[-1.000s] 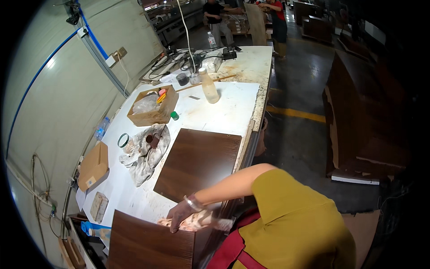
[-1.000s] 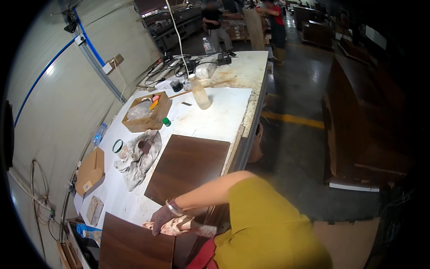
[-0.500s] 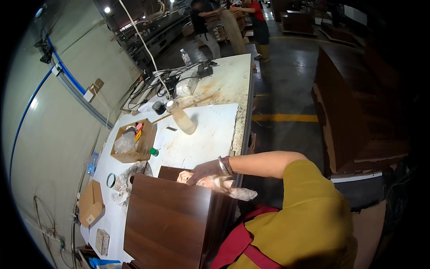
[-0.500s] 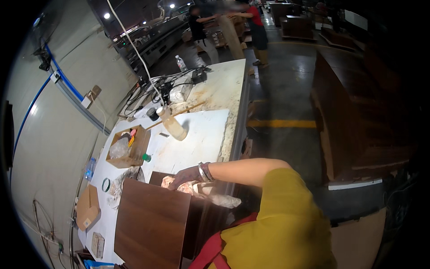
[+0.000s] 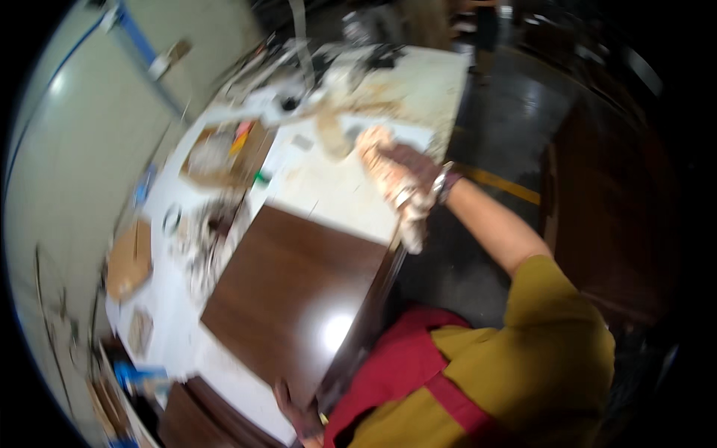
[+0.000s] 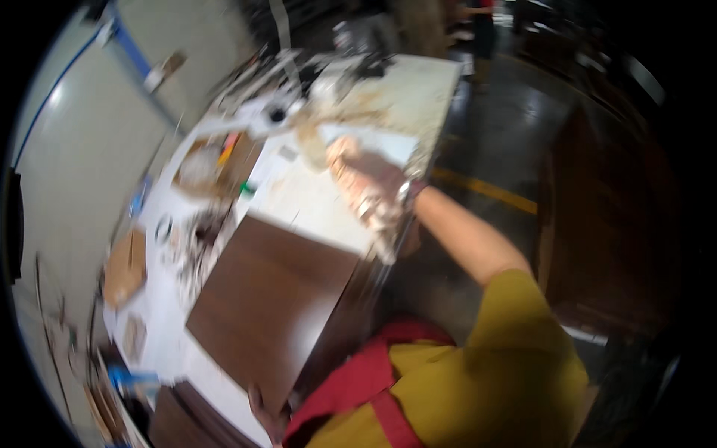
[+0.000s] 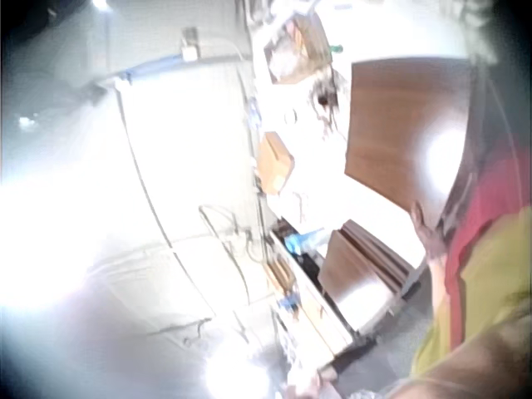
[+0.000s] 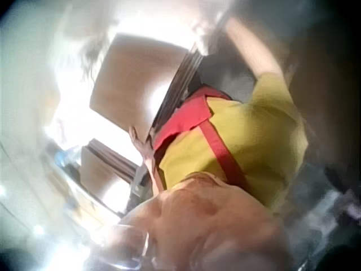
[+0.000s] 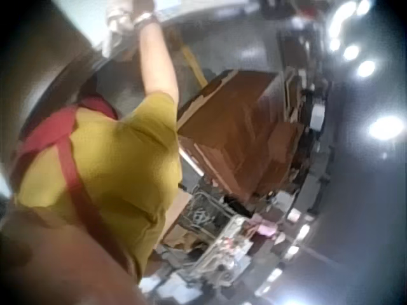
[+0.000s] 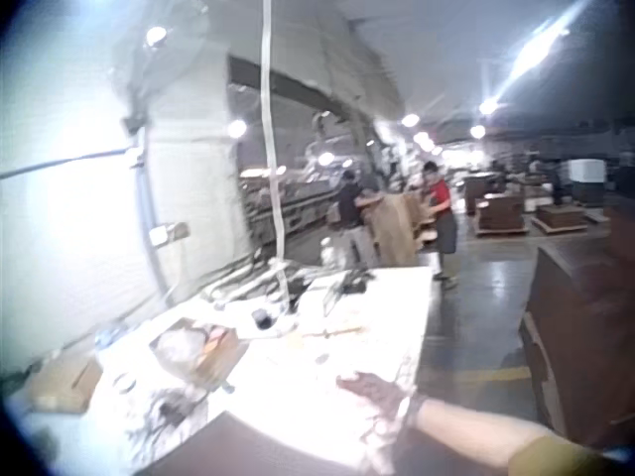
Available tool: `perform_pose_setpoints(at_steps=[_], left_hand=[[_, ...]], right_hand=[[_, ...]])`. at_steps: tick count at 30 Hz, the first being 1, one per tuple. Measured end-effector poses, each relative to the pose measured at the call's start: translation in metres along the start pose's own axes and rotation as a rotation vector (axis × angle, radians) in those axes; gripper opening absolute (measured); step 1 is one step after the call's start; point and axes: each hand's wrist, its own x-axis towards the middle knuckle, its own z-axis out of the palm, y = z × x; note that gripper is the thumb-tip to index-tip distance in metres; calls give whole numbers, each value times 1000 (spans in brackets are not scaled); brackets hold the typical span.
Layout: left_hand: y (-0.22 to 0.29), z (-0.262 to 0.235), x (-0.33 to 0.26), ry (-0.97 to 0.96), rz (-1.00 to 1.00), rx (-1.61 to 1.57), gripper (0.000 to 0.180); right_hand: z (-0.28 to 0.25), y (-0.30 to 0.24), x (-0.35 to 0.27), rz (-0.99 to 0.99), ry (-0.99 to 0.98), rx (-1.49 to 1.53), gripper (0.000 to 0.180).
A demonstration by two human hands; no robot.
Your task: The person wipes wooden panels one at a time with a cloth and liquid from a squeeze bottle, then stacks them on a nearby pile.
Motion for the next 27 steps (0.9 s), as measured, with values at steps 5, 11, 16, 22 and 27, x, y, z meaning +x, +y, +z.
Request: perform_pose_setpoints(at_steps=[5, 11, 16, 22, 27], left_hand=[[-56, -5, 14, 13, 209, 184, 68], [-64, -18, 11, -70, 30, -30, 60], [-33, -9, 18, -22, -563, -768, 58], [-43, -15, 30, -113, -437, -444, 47], [-60, -21, 34, -221, -335, -261, 40]], right_hand=[[109, -104, 28, 609, -170, 308, 30], [326, -122, -55, -221, -950, -522, 17], [258, 16, 41, 817, -427, -153, 27], [303, -77, -32, 69, -887, -447, 16], [269, -23, 41, 988, -383, 172, 32]])
